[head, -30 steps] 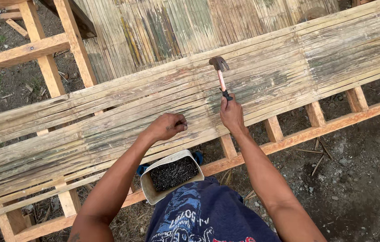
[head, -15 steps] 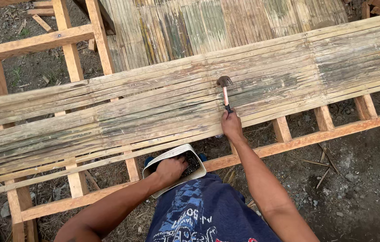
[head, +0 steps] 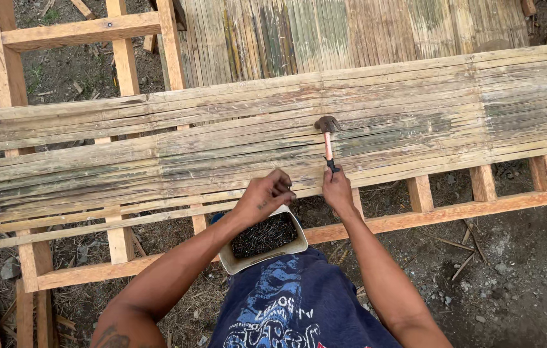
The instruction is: The person hammers nails into thin wooden slats laid across a wooden frame. They repeatedly pick up nails from a container and drive them into the slats using a hammer.
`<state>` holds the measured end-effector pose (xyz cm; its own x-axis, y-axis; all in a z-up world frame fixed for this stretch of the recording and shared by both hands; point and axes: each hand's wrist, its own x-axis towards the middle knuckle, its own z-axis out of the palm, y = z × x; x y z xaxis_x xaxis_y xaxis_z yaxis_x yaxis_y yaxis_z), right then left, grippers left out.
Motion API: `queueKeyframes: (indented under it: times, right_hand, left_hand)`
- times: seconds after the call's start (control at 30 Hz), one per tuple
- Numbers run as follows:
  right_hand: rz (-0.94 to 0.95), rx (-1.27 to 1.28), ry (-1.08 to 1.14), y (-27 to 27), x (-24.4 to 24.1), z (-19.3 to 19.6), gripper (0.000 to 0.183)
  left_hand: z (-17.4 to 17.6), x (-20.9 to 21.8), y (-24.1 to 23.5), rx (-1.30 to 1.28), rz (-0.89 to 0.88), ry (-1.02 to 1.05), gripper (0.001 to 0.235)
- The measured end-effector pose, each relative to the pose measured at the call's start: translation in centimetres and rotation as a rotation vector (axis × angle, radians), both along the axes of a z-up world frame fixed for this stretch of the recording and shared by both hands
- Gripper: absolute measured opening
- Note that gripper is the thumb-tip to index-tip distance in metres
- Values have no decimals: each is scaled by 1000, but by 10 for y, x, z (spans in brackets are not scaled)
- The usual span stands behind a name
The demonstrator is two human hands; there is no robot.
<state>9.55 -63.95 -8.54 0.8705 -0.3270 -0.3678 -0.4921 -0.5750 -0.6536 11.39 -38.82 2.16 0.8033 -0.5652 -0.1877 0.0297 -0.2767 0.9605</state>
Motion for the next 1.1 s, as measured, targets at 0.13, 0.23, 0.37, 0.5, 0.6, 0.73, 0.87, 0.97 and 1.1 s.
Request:
queueKeyframes:
  times: [0.13,0.23,0.37,0.5,0.6,0.73,0.87,0.97,1.1]
  right_hand:
    - [39,7,32,17,1,8,31]
    - [63,0,39,28,2,10,31]
    - [119,3,-41,35,8,18,30]
    - [179,49,80,46,24,35,32]
    - [254,49,58,55,28,52,31]
    - [308,77,-145,71,33,68,27]
    - [347,31,-291,82,50,76,22]
    - [345,4,124,83,58,85,23]
    - [356,40,-249,81,50,102,25]
  left_hand:
    - [-35,57,7,-96,322,28,25]
    - [-72,91,15,-89,484,-80,22]
    - [-110,123,18,-26,562,-238,18]
    - [-125,143,15,315,666,-639,12]
    - [-125,153,10,309,579,-396,14]
    - [-119,159,4,502,479,-411,14]
    - [-116,162,-1,604,461,-407,17]
    - [-115,161,1,609,454,-409,15]
    - [-120,159,8,450,485,-430,32]
